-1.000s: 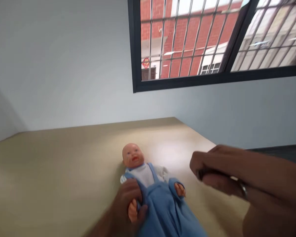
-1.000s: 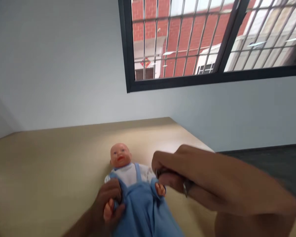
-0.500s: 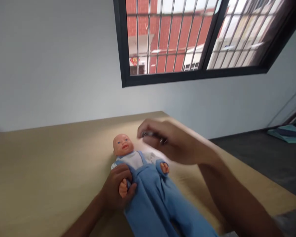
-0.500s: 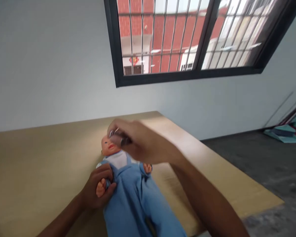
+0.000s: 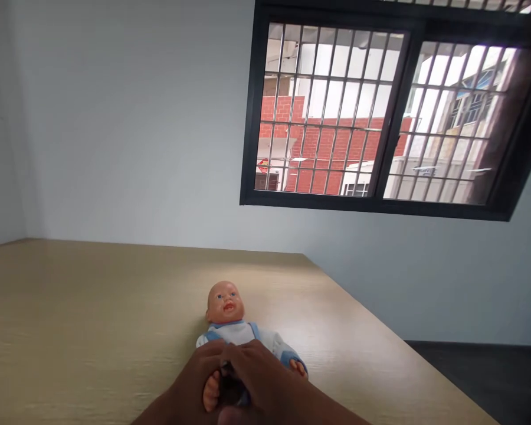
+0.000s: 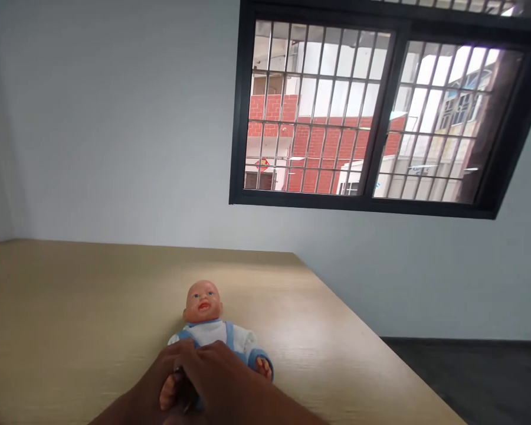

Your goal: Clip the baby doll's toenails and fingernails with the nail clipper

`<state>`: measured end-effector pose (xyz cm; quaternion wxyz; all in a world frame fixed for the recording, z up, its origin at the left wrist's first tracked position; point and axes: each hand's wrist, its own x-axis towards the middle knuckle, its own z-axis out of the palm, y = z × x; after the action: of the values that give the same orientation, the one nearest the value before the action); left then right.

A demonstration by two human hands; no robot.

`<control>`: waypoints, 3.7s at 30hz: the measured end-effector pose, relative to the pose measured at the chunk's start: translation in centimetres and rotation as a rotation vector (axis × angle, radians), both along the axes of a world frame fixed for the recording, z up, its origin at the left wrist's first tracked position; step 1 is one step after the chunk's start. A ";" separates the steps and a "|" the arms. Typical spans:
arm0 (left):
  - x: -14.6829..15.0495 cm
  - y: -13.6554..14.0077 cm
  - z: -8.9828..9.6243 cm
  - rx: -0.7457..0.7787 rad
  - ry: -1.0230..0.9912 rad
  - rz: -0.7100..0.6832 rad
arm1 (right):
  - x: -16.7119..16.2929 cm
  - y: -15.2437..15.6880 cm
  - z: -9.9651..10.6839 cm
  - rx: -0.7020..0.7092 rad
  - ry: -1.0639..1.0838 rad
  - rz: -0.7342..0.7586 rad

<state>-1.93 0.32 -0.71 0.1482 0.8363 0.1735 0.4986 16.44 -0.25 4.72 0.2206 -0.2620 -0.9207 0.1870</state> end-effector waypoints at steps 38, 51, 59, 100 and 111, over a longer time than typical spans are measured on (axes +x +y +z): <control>-0.4 0.0 0.0 -0.010 0.088 0.032 | 0.3 1.6 -1.3 0.080 0.047 -0.334; -0.4 -0.3 0.6 -0.031 0.100 0.030 | 0.5 1.7 -1.6 0.087 0.063 -0.291; -0.4 -0.4 0.6 -0.042 0.105 0.023 | 0.6 1.7 -1.4 0.082 0.046 -0.293; -0.4 -0.3 0.6 -0.111 0.131 0.025 | 0.7 1.5 -1.4 0.097 0.044 -0.286; -0.5 -0.2 0.4 -0.071 0.106 0.013 | 0.6 1.6 -1.4 0.100 0.044 -0.289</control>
<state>-2.40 0.12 -0.28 0.1650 0.8547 0.2040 0.4479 17.04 1.33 3.30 0.2783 -0.3762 -0.8765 0.1129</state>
